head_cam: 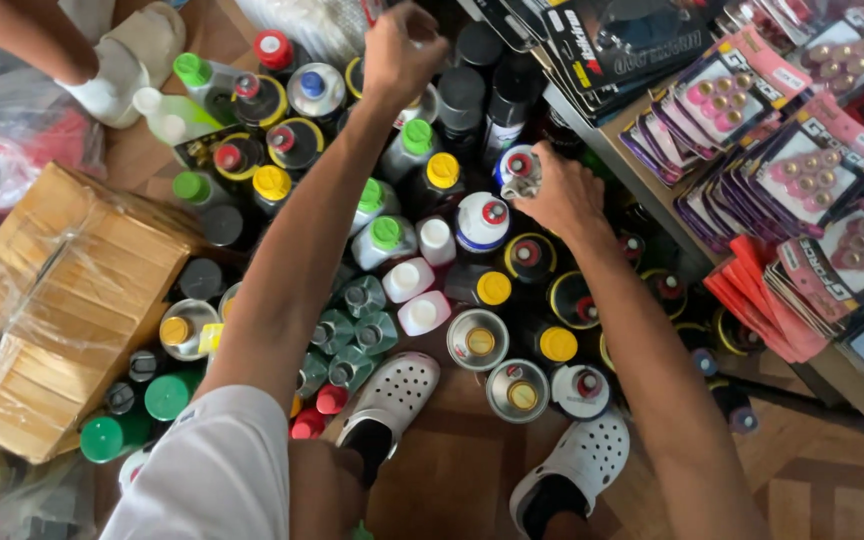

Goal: Cleaning and organizing various spray cans and bottles by wiping them with a cloth

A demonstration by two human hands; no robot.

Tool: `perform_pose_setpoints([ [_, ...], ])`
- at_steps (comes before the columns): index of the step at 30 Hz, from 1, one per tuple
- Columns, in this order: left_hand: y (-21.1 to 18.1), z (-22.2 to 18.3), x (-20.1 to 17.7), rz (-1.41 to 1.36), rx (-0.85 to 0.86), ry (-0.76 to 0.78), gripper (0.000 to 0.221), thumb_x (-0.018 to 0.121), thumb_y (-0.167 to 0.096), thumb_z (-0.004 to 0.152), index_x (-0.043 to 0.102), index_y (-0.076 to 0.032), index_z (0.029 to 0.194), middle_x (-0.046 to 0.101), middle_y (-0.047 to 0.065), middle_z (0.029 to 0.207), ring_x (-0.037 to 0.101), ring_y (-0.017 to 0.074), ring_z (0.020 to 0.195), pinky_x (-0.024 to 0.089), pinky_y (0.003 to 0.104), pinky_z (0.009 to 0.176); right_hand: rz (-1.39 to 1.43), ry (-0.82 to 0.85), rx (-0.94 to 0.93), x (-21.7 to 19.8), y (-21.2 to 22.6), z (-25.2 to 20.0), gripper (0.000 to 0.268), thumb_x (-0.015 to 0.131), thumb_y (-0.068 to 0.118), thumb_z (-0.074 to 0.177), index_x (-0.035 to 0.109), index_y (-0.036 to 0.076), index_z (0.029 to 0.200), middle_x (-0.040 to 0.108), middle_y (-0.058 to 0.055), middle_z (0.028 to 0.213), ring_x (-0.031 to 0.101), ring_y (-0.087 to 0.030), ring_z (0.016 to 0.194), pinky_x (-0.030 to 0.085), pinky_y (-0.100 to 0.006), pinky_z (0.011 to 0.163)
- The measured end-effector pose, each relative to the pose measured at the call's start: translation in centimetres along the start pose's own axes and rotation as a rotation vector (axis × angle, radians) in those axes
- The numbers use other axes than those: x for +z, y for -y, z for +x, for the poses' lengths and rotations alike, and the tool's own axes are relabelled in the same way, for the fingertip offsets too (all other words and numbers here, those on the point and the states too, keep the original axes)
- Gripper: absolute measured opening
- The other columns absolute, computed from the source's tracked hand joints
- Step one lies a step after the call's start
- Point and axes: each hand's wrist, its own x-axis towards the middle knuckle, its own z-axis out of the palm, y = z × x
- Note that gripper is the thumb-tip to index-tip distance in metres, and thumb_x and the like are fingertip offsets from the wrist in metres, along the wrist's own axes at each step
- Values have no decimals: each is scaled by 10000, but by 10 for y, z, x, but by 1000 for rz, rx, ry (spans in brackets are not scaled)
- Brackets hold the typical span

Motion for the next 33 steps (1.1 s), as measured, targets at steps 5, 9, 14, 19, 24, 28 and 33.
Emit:
perform_pose_setpoints([
  [5,27,-18,-10,154,40,50,186,719,-193,800,715,-34,896,762,53,802,730,161,695,583,307,641,-105,-94,-23,10,-2,-3,612,824,378,766,574,132,1268,750,-166,1069,708,-447,910,516,-592,752],
  [9,24,-34,-32,225,80,69,165,698,-198,788,696,-34,810,745,56,734,653,209,579,550,358,586,-110,-169,-22,22,-3,-1,598,835,423,782,609,157,1268,757,-155,981,707,-443,840,509,-573,729],
  [14,44,-40,-62,258,2,191,197,720,-107,845,706,13,1001,784,118,923,756,204,743,644,316,669,-82,-189,34,24,5,0,624,870,484,794,610,116,1225,743,-209,924,710,-459,802,527,-583,723],
  [19,32,-49,-98,225,-57,164,230,737,-167,873,681,4,1018,754,118,934,732,194,779,638,309,718,26,-29,57,2,13,0,652,873,467,795,609,99,1264,732,-174,1028,699,-390,892,521,-575,787],
  [24,28,-59,-125,302,185,80,234,723,-14,688,662,-5,914,656,95,802,585,212,661,517,351,578,-8,-82,-119,-55,54,-37,362,840,258,821,653,46,1049,760,-163,876,728,-346,716,566,-526,709],
  [28,5,-70,-152,338,25,459,293,761,-153,809,709,6,1050,744,117,890,707,248,757,576,360,678,-141,-20,-312,-106,95,-96,363,842,292,797,616,98,1004,752,-79,881,700,-309,680,557,-462,619],
  [33,-68,-85,-153,629,-179,928,301,757,-285,833,750,-242,1132,767,73,1067,709,346,1101,555,472,967,-217,178,-282,-122,102,-161,556,796,423,757,651,181,1235,739,-109,1233,717,-391,1115,590,-567,912],
])
